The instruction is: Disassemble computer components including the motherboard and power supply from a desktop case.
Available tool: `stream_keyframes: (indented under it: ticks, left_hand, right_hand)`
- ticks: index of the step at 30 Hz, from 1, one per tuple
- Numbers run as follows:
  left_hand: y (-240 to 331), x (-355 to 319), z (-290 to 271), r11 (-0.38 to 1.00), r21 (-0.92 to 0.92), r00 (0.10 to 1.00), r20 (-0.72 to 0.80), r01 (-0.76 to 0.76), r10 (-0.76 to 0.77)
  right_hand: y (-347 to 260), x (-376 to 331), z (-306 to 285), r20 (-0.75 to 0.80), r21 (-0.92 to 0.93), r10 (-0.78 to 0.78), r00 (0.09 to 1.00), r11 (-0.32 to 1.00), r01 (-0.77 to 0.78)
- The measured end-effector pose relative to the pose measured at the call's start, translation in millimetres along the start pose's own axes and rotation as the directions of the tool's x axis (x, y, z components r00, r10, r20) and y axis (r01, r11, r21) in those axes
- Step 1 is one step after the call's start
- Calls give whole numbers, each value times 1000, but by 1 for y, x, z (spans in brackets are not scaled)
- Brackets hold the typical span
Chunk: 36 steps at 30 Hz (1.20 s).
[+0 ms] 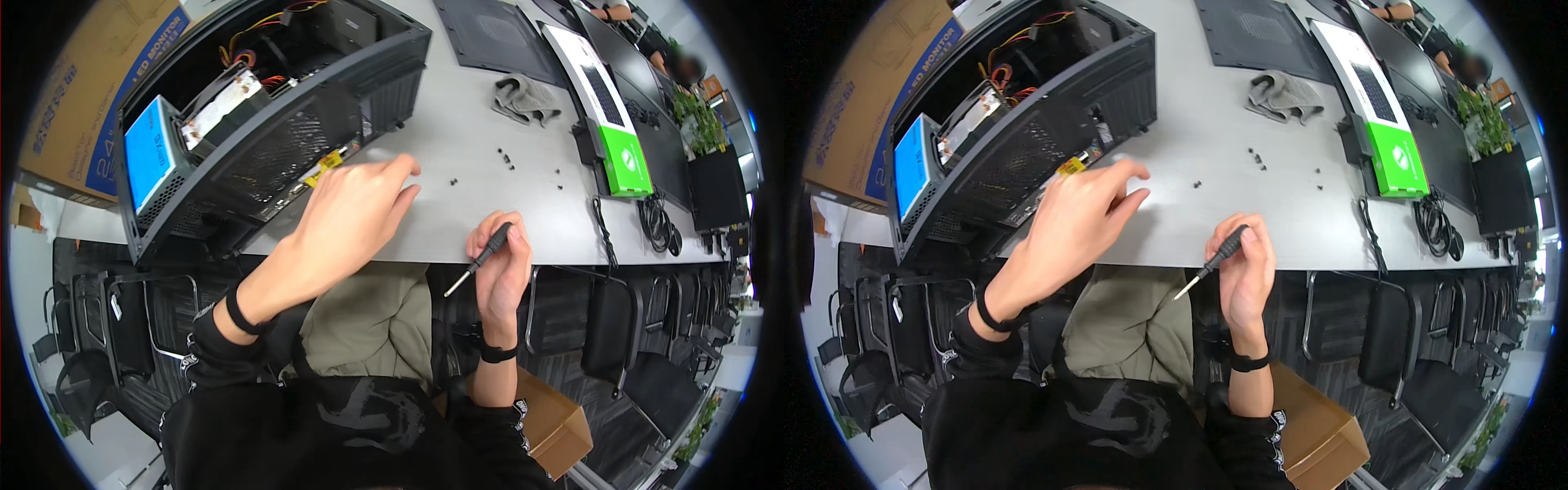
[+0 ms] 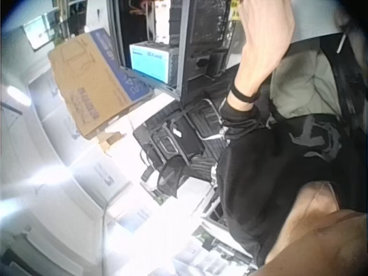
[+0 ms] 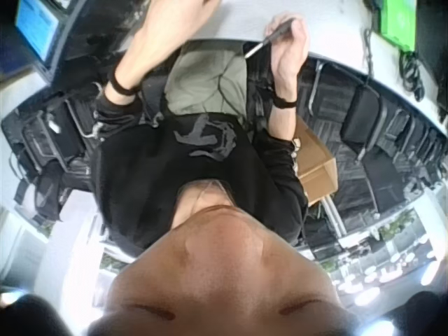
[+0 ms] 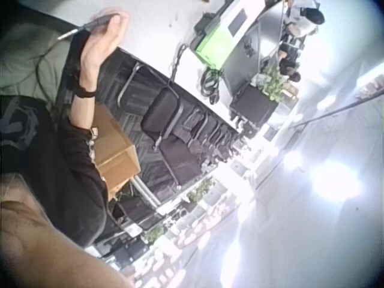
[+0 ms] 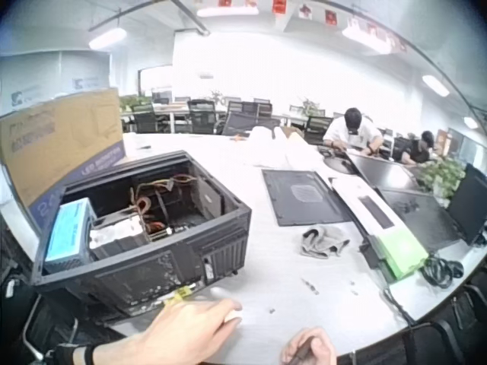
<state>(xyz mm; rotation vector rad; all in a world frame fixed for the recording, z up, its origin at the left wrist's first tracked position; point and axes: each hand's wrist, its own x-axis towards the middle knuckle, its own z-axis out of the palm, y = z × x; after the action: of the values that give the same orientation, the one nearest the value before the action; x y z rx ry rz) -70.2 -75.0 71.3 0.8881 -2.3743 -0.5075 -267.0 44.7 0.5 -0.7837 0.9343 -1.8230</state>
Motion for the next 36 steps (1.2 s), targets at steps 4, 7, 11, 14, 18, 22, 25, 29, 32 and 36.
stream_keyframes:
  ticks: [4,7,11,14,18,22,25,29,32,36]
  left_hand:
    - [4,-52,-36,1000,-21,989,-147,21,-24]
    - [-5,-101,-58,994,64,978,-197,85,-71]
    - [-25,-154,-72,981,27,900,-403,192,-166]
    - [-29,-182,-88,971,179,808,-589,157,-22]
    - [-44,-185,-133,918,360,667,-727,167,164]
    - [-65,-156,-182,968,237,803,-592,88,72]
    - [-73,-127,-204,985,170,916,-399,33,38]
    - [-88,-94,-236,992,109,992,-101,-71,82]
    - [-102,-74,-247,991,93,992,94,-94,85]
    - [-103,-67,-237,978,206,974,227,-45,-3]
  right_hand:
    - [1,-2,4,-42,-48,-3,999,999,1]
    - [4,-2,8,-32,-109,-37,999,993,33]
    - [7,-2,13,-14,-227,-71,997,972,66]
    - [7,-1,17,-38,-300,-72,997,952,57]
    - [1,-1,21,-47,-265,-16,999,964,3]
    - [-12,-2,32,-46,-326,54,997,943,-66]
    - [-34,-3,49,1,-436,63,998,898,-56]
    - [-77,6,82,75,-541,34,997,841,12]
    - [-107,25,110,152,-576,-2,988,812,90]
    - [-135,65,148,235,-631,-36,971,755,180]
